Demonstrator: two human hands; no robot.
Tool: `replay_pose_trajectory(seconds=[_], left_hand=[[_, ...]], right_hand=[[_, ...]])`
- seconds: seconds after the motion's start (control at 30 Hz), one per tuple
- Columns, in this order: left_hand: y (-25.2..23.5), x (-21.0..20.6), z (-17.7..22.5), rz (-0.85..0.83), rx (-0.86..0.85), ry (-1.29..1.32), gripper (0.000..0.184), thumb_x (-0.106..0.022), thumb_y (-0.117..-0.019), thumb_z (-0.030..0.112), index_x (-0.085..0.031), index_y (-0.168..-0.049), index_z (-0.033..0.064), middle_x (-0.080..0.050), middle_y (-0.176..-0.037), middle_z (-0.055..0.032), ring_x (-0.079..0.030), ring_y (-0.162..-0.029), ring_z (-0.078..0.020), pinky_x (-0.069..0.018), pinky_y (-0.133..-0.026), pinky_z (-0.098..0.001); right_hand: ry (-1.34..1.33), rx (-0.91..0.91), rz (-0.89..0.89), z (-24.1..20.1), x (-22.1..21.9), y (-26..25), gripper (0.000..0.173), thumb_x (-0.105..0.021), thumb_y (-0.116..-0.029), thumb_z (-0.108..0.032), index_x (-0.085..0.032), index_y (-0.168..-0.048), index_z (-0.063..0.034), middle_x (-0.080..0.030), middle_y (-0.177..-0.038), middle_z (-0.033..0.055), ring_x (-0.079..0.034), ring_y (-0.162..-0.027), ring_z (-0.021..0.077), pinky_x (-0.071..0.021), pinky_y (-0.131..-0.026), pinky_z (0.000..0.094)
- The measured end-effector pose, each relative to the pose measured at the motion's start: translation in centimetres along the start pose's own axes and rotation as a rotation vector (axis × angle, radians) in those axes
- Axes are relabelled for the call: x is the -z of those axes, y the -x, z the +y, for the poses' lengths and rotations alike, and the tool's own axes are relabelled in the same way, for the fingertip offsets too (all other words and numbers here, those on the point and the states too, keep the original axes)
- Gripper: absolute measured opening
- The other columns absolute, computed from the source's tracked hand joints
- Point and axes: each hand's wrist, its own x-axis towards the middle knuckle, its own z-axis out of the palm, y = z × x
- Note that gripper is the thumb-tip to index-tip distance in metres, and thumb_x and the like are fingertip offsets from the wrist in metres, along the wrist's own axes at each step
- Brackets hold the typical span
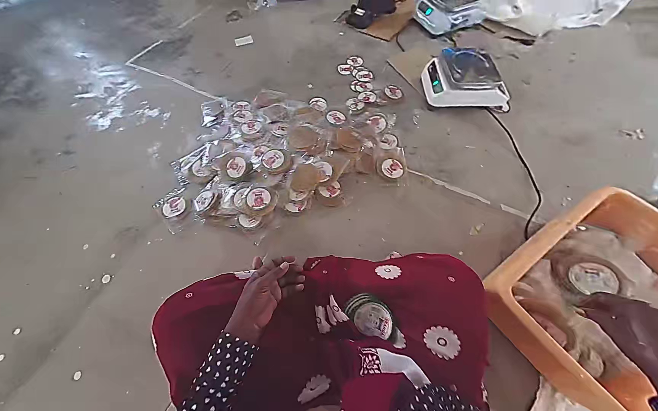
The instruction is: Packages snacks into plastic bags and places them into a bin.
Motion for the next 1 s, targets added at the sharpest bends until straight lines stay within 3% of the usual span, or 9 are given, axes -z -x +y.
replay_pose_trajectory(seconds=[0.13, 0.3, 0.43, 0.53, 0.63, 0.7, 0.77, 0.87, 1.0], left_hand=[[-2.2, 2.6, 1.1, 0.094, -0.028, 0.070, 0.029, -0.040, -0.1090, 0.009, -0.056, -0.128, -0.0054, -0.071, -0.102, -0.0197, -0.073, -0.083, -0.0296, -0.0630, -0.078, -0.0438], [-5.5, 3.2, -0.2, 0.274, 0.043, 0.105, 0.022, -0.049, -0.1062, 0.009, -0.055, -0.121, -0.0052, -0.070, -0.090, -0.0151, -0.071, -0.070, -0.0237, -0.0626, -0.065, -0.0382], [-6.2, 3.0, 0.0, 0.264, 0.035, 0.116, 0.022, -0.050, -0.1060, 0.008, -0.055, -0.123, -0.0058, -0.070, -0.090, -0.0152, -0.071, -0.070, -0.0231, -0.0623, -0.064, -0.0367], [-6.5, 3.3, 0.0, 0.276, 0.020, 0.113, 0.025, -0.051, -0.1052, 0.006, -0.053, -0.126, -0.0069, -0.068, -0.092, -0.0158, -0.070, -0.072, -0.0223, -0.0612, -0.065, -0.0351], [-6.7, 3.1, 0.1, 0.254, 0.000, 0.119, 0.028, -0.051, -0.1044, 0.004, -0.049, -0.131, -0.0073, -0.067, -0.094, -0.0166, -0.070, -0.072, -0.0214, -0.0610, -0.064, -0.0338], [-6.7, 2.9, 0.3, 0.244, -0.006, 0.121, 0.031, -0.052, -0.1034, 0.003, -0.047, -0.132, -0.0069, -0.066, -0.095, -0.0164, -0.070, -0.072, -0.0207, -0.0609, -0.064, -0.0331], [-6.7, 2.9, 0.3, 0.239, -0.006, 0.132, 0.034, -0.055, -0.1020, 0.002, -0.046, -0.133, -0.0068, -0.066, -0.094, -0.0160, -0.069, -0.071, -0.0202, -0.0605, -0.064, -0.0320], [-6.7, 2.9, 0.3, 0.244, -0.012, 0.148, 0.036, -0.057, -0.1004, 0.002, -0.046, -0.133, -0.0068, -0.067, -0.093, -0.0158, -0.069, -0.071, -0.0196, -0.0600, -0.064, -0.0306], [-6.8, 2.8, 0.3, 0.277, -0.005, 0.149, 0.036, -0.057, -0.1003, 0.001, -0.046, -0.133, -0.0076, -0.066, -0.094, -0.0159, -0.069, -0.070, -0.0189, -0.0596, -0.063, -0.0304]], right_hand=[[-0.220, 0.280, 0.208, -4.5, -1.8, -5.9, 0.028, -0.063, -0.0991, -0.017, -0.068, -0.116, 0.0044, -0.069, -0.111, 0.0275, -0.067, -0.103, 0.0439, -0.0485, -0.094, 0.0657], [-0.723, 0.560, -0.125, -27.9, -7.2, -12.1, 0.018, -0.067, -0.0987, -0.009, -0.070, -0.112, 0.0024, -0.074, -0.102, 0.0136, -0.072, -0.088, 0.0201, -0.0607, -0.084, 0.0402], [-1.005, 0.310, -0.572, -44.7, -14.9, -14.1, 0.029, -0.056, -0.1064, -0.017, -0.062, -0.128, 0.0017, -0.072, -0.109, 0.0134, -0.072, -0.089, 0.0171, -0.0596, -0.080, 0.0335], [-0.946, 0.111, -0.634, -52.3, -20.5, -14.8, 0.045, -0.056, -0.1060, -0.037, -0.058, -0.130, 0.0007, -0.071, -0.102, 0.0131, -0.069, -0.083, 0.0185, -0.0574, -0.073, 0.0341], [-0.784, 0.100, -0.460, -56.2, -23.9, -13.8, 0.062, -0.074, -0.0916, -0.048, -0.061, -0.119, 0.0059, -0.066, -0.098, 0.0192, -0.064, -0.081, 0.0270, -0.0549, -0.073, 0.0454], [-0.769, 0.059, -0.409, -57.5, -24.8, -12.8, 0.068, -0.080, -0.0873, -0.047, -0.061, -0.122, 0.0089, -0.063, -0.111, 0.0275, -0.063, -0.097, 0.0370, -0.0518, -0.084, 0.0556], [-0.781, 0.025, -0.388, -57.7, -25.4, -11.6, 0.063, -0.082, -0.0865, -0.039, -0.062, -0.122, 0.0077, -0.065, -0.112, 0.0263, -0.064, -0.097, 0.0354, -0.0530, -0.085, 0.0532], [-0.932, -0.024, -0.422, -56.4, -25.7, -10.4, 0.053, -0.084, -0.0854, -0.029, -0.061, -0.120, 0.0041, -0.064, -0.101, 0.0168, -0.059, -0.081, 0.0222, -0.0509, -0.070, 0.0411], [-1.020, 0.042, -0.428, -52.2, -23.5, -10.3, 0.041, -0.079, -0.0896, -0.017, -0.064, -0.121, 0.0044, -0.068, -0.109, 0.0182, -0.066, -0.092, 0.0238, -0.0567, -0.080, 0.0424]])
